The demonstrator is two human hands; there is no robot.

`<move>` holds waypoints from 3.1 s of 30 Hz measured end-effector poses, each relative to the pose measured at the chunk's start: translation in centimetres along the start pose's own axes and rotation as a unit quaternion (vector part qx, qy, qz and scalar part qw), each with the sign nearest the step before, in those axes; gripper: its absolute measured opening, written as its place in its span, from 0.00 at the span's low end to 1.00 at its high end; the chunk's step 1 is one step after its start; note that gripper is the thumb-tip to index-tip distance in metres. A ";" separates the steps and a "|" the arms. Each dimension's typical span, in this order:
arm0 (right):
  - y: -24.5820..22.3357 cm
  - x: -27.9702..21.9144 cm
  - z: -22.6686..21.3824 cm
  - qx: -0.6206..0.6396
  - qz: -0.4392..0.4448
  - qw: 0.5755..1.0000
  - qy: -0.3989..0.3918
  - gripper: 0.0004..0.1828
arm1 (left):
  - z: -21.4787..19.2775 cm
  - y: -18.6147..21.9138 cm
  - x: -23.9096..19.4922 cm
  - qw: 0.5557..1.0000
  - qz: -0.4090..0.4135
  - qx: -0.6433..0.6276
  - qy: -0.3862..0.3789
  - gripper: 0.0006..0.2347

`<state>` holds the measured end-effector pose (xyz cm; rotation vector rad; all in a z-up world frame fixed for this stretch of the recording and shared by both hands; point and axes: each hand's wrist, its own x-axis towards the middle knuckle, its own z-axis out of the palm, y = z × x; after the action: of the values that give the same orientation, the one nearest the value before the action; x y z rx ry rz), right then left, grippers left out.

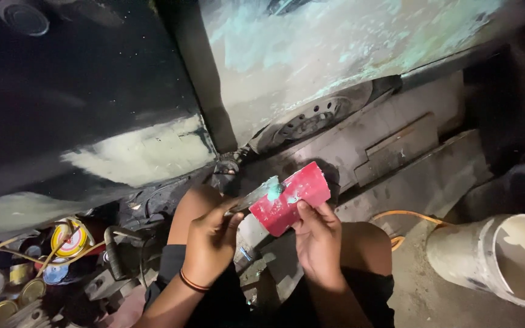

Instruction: The person scoops light blue body filler from a can onto a metal putty knife, then uses a red plastic spreader to apply and smooth the filler onto a car panel. The person repeatedly transfers filler between the metal knife and the red spreader while smoothing the surface.

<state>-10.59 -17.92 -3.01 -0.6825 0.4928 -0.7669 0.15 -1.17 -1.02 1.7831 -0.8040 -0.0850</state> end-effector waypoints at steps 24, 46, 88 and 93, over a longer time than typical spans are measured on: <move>1.4 2.6 -4.7 -0.545 -0.481 0.683 -0.069 0.17 | -0.4 -3.8 -1.1 0.891 -0.299 -0.341 0.009 0.03; -0.4 -0.3 0.0 0.047 0.062 0.997 0.000 0.08 | 2.1 -3.3 -1.1 1.000 0.000 -0.011 -0.029 0.11; -3.6 -2.3 -0.1 -0.031 -0.107 0.994 -0.011 0.09 | 1.7 -0.7 0.6 1.000 0.012 0.006 -0.009 0.05; -3.6 -1.9 -9.5 -0.477 -0.500 0.716 -0.102 0.14 | 3.5 1.3 1.3 0.992 -0.097 -0.079 -0.023 0.08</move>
<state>-19.43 -21.88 -6.67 -2.0981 0.2479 -1.4310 -1.03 -4.93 -0.81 1.7101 -0.6357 -0.3104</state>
